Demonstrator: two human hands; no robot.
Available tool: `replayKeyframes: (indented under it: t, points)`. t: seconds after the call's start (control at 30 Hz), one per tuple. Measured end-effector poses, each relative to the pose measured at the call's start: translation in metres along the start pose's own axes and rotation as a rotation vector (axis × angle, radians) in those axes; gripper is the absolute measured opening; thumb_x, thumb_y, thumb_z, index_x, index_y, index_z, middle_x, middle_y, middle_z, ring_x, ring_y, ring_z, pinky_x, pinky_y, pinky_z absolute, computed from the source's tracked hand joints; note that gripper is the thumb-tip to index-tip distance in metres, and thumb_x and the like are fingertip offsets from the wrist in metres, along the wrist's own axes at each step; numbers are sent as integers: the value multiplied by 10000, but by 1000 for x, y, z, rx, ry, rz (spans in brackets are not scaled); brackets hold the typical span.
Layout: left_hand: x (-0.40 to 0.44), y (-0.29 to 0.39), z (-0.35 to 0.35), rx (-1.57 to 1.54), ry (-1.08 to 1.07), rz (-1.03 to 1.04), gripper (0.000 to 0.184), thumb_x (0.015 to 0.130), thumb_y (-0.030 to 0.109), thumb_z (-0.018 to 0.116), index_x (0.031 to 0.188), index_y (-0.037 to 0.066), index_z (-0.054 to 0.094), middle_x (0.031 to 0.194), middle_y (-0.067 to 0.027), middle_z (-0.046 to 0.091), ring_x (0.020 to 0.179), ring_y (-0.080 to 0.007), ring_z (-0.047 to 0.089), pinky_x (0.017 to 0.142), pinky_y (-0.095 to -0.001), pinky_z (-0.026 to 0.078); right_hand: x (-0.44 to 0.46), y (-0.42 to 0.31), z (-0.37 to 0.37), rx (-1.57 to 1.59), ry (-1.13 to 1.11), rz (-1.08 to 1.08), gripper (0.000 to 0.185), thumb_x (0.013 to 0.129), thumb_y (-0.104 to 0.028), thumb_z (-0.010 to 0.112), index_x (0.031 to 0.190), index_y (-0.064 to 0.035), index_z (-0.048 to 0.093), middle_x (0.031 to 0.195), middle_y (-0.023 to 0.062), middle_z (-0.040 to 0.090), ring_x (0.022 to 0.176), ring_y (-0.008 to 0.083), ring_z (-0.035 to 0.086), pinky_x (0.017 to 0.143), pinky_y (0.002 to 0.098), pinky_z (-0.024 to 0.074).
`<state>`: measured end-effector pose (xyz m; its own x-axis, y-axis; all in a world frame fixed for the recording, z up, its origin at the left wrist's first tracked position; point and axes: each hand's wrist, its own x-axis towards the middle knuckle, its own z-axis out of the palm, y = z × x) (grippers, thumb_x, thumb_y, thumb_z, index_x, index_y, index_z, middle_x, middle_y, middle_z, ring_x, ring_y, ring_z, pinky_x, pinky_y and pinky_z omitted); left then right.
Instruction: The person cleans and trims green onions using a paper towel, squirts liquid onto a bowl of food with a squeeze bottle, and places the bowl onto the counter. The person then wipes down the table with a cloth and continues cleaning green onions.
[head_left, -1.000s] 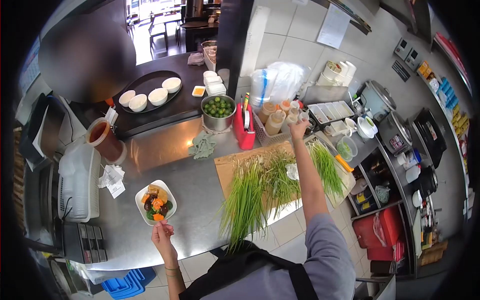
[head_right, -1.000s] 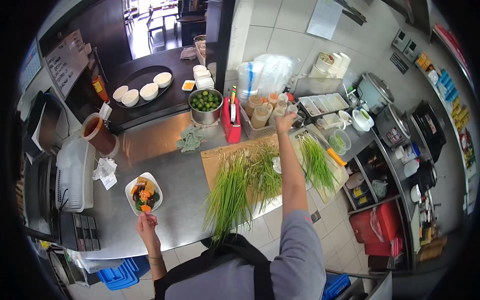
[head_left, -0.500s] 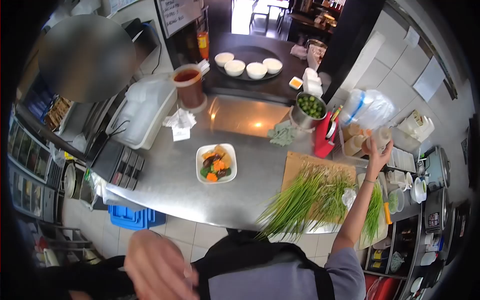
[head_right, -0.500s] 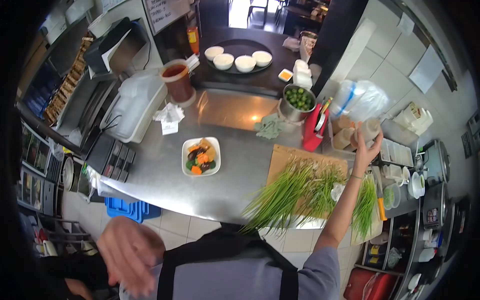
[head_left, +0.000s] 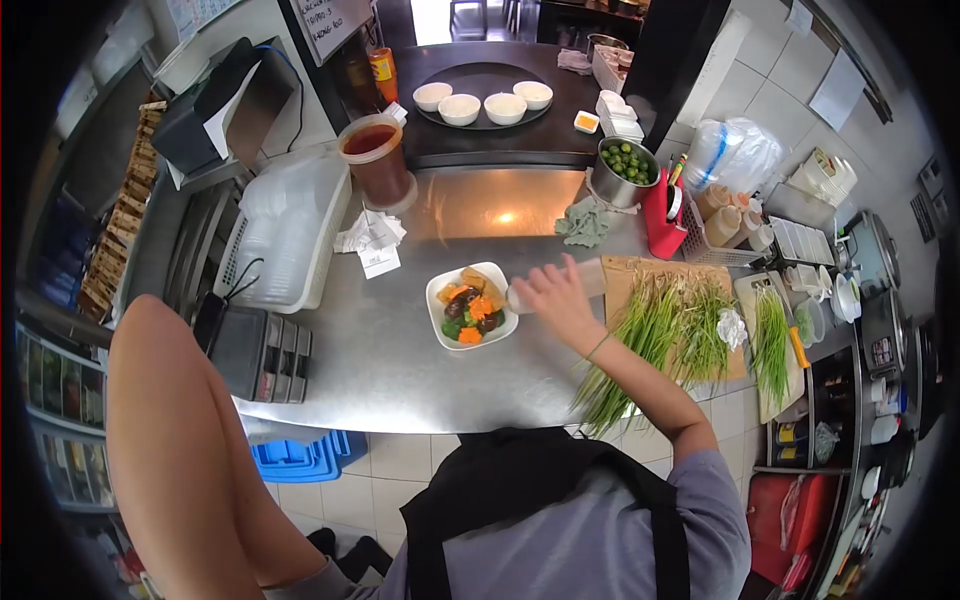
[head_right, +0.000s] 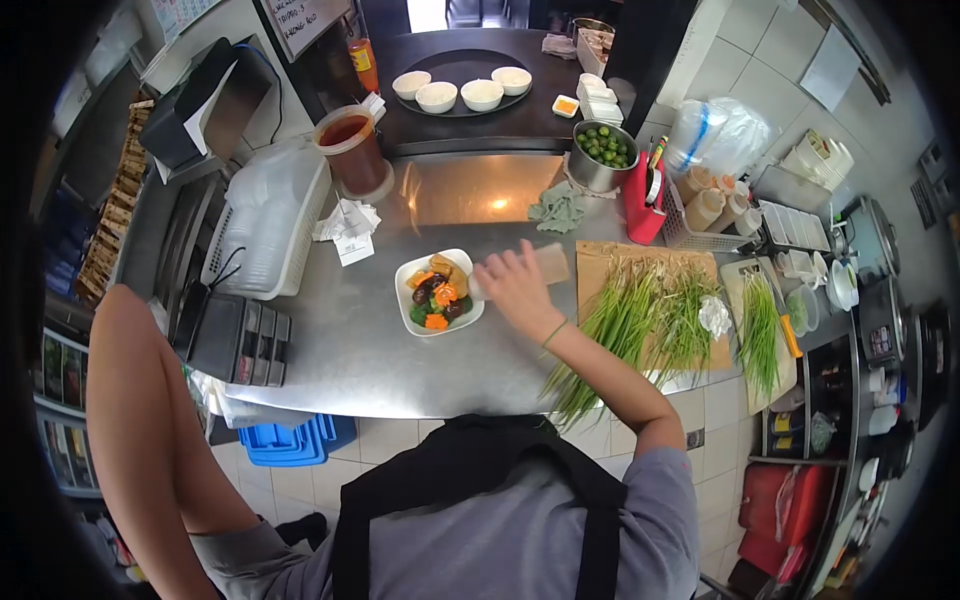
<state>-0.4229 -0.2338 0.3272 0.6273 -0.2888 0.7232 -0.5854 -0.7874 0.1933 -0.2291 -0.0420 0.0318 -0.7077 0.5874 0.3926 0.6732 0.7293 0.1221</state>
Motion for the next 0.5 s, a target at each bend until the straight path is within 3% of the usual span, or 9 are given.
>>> replayKeyframes:
  t: [0.13,0.23,0.33,0.37,0.47,0.5]
  points:
    - [-26,14,-15,55,29,31,161,871,147,520,893,16,611,891,-85,611,816,-227,581,759,-346,440,25,-33,-5,-76,53,-70,237,727,-139,525,956,-111,581,834,34,499,870,200,483,951,503,296]
    - [-41,20,-27,89,51,65,154,867,146,529,896,19,610,883,-82,611,810,-215,579,750,-336,442,37,-29,2,-105,94,122,260,728,-152,533,986,-156,565,818,13,478,876,177,489,943,500,291]
    - [-52,22,-37,88,65,105,148,863,146,537,899,21,609,874,-80,610,803,-202,577,741,-325,444,16,-34,6,-51,-6,182,245,744,-139,516,978,-130,587,824,42,492,880,198,477,955,504,280]
    - [-56,21,-41,87,74,115,146,862,145,540,900,22,609,872,-79,610,801,-198,576,738,-321,445,8,-33,3,54,-132,231,332,713,-154,581,1044,-132,581,855,47,524,885,232,498,931,501,304]
    - [-73,14,-51,73,177,141,141,858,145,548,903,25,608,863,-76,610,794,-185,574,729,-311,447,-11,-14,9,827,-252,515,523,656,-91,681,1158,-125,535,1006,37,582,944,216,541,914,376,378]
    - [-85,7,-54,100,289,103,140,857,144,551,904,26,607,860,-75,610,792,-181,573,726,-307,448,-16,-6,11,1215,-164,531,615,662,-25,695,1234,-93,481,1103,48,577,987,175,547,874,282,412]
